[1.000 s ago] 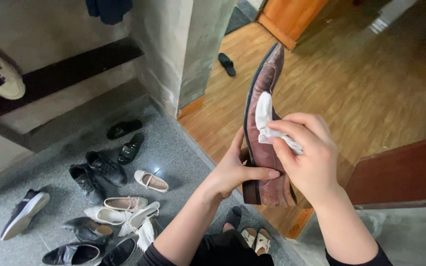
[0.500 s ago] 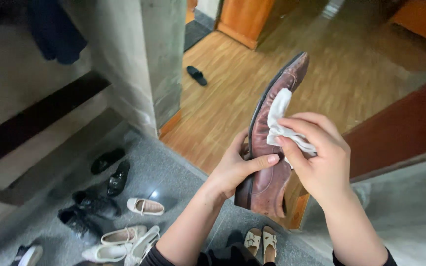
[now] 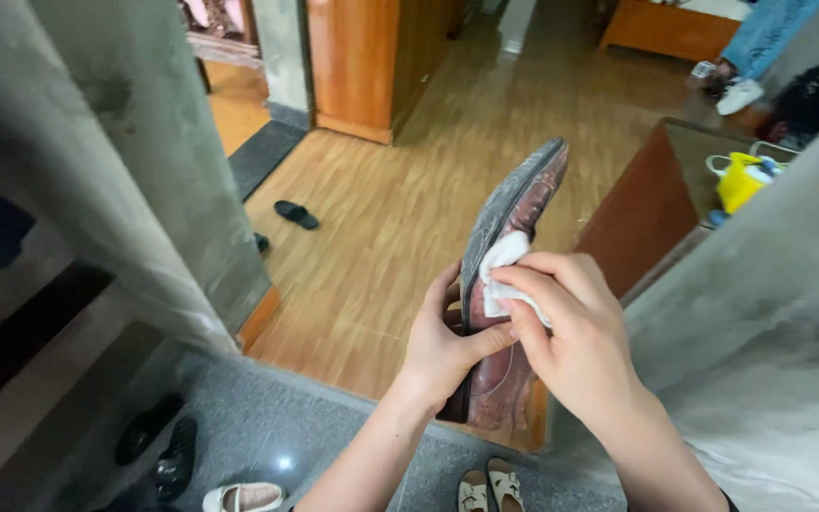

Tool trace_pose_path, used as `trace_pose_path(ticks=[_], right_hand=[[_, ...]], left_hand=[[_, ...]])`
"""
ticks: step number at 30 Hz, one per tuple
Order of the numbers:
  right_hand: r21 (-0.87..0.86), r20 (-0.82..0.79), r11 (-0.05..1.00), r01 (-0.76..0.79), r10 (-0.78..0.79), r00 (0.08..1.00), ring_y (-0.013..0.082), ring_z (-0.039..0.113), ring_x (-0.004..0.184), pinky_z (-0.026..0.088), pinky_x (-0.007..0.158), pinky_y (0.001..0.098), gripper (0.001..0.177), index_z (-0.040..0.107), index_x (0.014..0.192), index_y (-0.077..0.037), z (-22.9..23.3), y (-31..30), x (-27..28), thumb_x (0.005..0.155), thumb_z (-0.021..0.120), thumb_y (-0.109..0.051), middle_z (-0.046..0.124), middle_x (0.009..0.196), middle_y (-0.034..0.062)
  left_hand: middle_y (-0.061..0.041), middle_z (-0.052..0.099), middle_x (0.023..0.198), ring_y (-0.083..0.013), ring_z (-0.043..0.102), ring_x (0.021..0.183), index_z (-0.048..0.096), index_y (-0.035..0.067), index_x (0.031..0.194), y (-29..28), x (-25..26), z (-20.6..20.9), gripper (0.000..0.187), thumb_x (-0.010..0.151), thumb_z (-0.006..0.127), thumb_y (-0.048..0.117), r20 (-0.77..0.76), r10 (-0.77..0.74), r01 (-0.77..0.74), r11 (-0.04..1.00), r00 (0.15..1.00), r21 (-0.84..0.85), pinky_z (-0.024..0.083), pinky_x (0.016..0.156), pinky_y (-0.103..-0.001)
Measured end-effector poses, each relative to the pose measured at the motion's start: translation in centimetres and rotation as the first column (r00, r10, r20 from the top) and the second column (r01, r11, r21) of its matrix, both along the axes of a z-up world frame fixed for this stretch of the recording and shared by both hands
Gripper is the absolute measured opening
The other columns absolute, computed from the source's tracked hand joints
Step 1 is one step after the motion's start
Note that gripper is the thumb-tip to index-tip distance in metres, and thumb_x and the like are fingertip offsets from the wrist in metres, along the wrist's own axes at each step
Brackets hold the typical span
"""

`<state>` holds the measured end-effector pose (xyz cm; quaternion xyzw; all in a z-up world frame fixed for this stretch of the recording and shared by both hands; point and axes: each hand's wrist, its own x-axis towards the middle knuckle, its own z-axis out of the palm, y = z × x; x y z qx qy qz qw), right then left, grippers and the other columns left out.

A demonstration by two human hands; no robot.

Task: Cleaning a brown leather shoe with a white cloth

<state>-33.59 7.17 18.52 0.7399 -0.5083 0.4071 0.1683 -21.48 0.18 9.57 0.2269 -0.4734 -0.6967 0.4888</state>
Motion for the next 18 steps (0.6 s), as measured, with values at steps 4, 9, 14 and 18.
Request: trace_pose_path(ticks=[4,9,14,18], right_hand=[[0.017,-0.065,0.999,0.038,-0.037,0.997,0.0293,0.064,0.101,0.053,0.086,0.0400,0.029,0.073,0.112,-0.006,1.3,1.7,-3.4,0.084,0.072,-0.002,0.065,0.111,0.0102],[0.061,-0.002,0.994,0.093,-0.093,0.996,0.0294,0.064,0.101,0.052,0.087,0.0393,0.026,0.073,0.112,-0.007,1.5,4.0,-7.6,0.086,0.070,-0.002,0.066,0.110,0.0102],[0.058,0.097,0.990,0.125,-0.130,0.987,0.0273,0.066,0.100,0.053,0.086,0.0368,0.023,0.073,0.112,-0.007,0.3,6.2,-11.1,0.090,0.070,-0.005,0.065,0.111,0.0104],[0.092,0.217,0.990,0.104,-0.122,0.969,0.0236,0.069,0.097,0.056,0.081,0.0337,0.021,0.073,0.113,-0.007,-0.4,7.5,-13.1,0.093,0.068,-0.006,0.066,0.111,0.0101]], left_hand=[[-0.014,0.065,0.132,-0.0214,0.069,0.110,0.035,0.001,0.155,1.2,-3.7,1.0,0.107,0.065,0.092,0.015,0.026,0.011,-0.013,0.999,1.000,0.049,0.060,0.091,-0.035],[-0.017,0.066,0.130,-0.0224,0.069,0.110,0.035,-0.001,0.156,2.8,-6.8,1.7,0.109,0.064,0.092,0.011,0.004,-0.015,0.016,1.000,1.000,-0.015,0.060,0.092,-0.036],[-0.016,0.066,0.133,-0.0223,0.069,0.116,0.033,-0.001,0.155,4.6,-9.2,1.4,0.110,0.063,0.093,0.011,-0.023,-0.028,0.028,0.999,0.999,0.026,0.059,0.098,-0.037],[-0.014,0.065,0.134,-0.0234,0.069,0.115,0.033,0.002,0.155,5.9,-11.1,1.6,0.111,0.062,0.092,0.010,-0.033,-0.080,0.082,0.994,0.996,0.075,0.059,0.097,-0.038]])
